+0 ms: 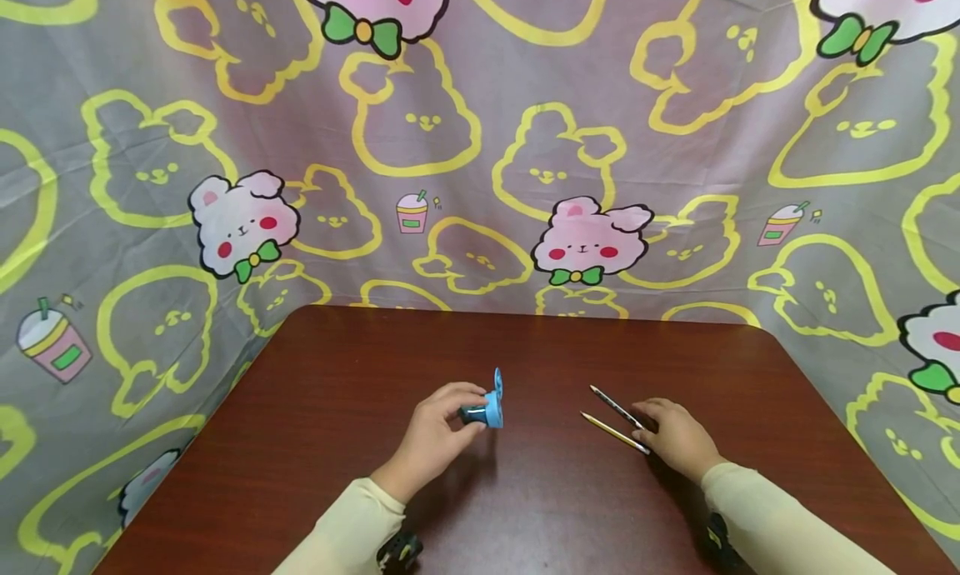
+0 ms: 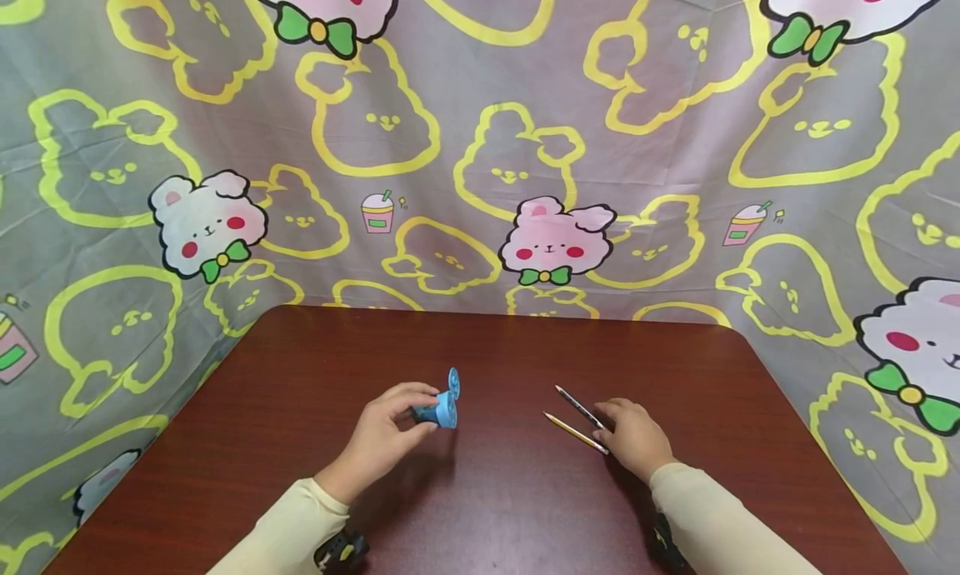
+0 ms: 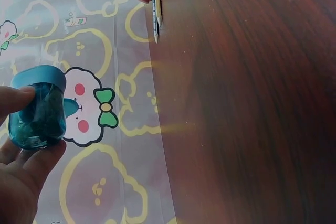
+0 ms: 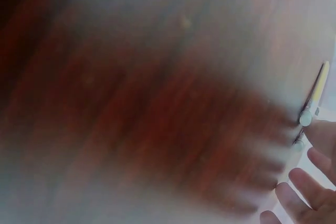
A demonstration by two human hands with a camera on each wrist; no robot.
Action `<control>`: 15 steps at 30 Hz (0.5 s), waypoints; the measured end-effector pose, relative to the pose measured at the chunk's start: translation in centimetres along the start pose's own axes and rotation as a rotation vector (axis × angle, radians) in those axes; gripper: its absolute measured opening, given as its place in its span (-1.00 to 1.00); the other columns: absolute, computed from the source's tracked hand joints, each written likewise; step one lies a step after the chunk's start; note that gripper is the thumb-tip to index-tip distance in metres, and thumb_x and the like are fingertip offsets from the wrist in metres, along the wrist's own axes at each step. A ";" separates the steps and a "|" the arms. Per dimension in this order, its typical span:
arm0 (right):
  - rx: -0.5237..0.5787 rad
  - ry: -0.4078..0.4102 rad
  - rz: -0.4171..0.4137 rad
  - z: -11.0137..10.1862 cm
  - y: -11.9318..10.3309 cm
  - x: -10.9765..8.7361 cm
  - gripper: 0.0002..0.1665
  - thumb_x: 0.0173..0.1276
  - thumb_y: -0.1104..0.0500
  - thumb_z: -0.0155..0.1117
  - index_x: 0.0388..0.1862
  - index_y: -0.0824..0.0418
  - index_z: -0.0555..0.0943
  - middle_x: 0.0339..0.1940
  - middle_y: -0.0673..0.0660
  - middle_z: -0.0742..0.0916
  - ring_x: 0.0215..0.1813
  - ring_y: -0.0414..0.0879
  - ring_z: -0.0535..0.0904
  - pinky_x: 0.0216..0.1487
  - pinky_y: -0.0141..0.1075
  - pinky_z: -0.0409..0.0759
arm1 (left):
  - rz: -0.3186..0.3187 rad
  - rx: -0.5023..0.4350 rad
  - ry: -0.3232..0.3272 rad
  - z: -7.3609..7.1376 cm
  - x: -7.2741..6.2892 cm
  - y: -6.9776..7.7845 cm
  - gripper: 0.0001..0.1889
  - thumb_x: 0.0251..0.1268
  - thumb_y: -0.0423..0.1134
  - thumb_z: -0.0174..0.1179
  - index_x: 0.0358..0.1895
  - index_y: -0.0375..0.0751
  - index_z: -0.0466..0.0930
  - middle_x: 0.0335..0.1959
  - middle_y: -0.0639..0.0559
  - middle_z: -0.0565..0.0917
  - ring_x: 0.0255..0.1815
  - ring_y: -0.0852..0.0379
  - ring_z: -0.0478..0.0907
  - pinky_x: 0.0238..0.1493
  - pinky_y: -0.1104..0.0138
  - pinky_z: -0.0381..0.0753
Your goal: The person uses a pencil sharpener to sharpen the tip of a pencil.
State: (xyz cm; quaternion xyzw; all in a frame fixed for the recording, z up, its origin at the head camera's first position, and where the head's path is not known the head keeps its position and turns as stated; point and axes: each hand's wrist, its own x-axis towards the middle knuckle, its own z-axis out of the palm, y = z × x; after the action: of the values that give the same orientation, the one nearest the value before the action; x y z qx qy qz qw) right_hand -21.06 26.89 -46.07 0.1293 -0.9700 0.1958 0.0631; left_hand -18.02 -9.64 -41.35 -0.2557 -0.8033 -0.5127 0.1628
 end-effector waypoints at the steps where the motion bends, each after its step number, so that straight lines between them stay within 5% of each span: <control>1: -0.006 -0.001 -0.002 0.0 0.0 0.0 -0.52 0.16 0.19 0.44 0.06 0.33 0.63 0.01 0.28 0.65 0.08 0.27 0.54 0.04 0.14 0.49 | 0.001 0.003 0.001 0.0 0.0 0.0 -0.73 0.00 -0.54 0.39 -0.17 -0.26 0.71 -0.05 -0.01 0.65 -0.10 0.05 0.61 -0.17 0.31 0.66; 8: -0.050 -0.004 0.000 0.0 -0.3 0.1 -0.61 0.15 0.21 0.44 -0.03 0.32 0.67 -0.09 0.26 0.67 0.00 0.24 0.56 -0.01 0.11 0.52 | -0.043 -0.001 -0.011 -0.1 -0.1 0.1 -0.74 0.04 -0.51 0.38 -0.16 -0.25 0.71 -0.04 0.02 0.64 -0.08 0.08 0.61 -0.14 0.33 0.65; 15: -0.047 -0.014 0.000 0.2 -0.3 0.7 -0.68 0.15 0.29 0.41 -0.09 0.34 0.68 -0.26 0.16 0.65 -0.18 0.09 0.57 -0.16 0.01 0.56 | -0.004 0.007 0.001 -0.1 -0.1 0.0 -0.73 0.01 -0.52 0.39 -0.16 -0.24 0.72 -0.04 0.00 0.65 -0.10 0.06 0.62 -0.17 0.31 0.65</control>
State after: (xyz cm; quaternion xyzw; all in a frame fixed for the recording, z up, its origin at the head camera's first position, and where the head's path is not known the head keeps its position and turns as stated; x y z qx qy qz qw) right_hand -21.71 26.41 -46.03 0.1293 -0.9748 0.1720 0.0591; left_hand -17.95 -9.73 -41.38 -0.2531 -0.8056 -0.5102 0.1632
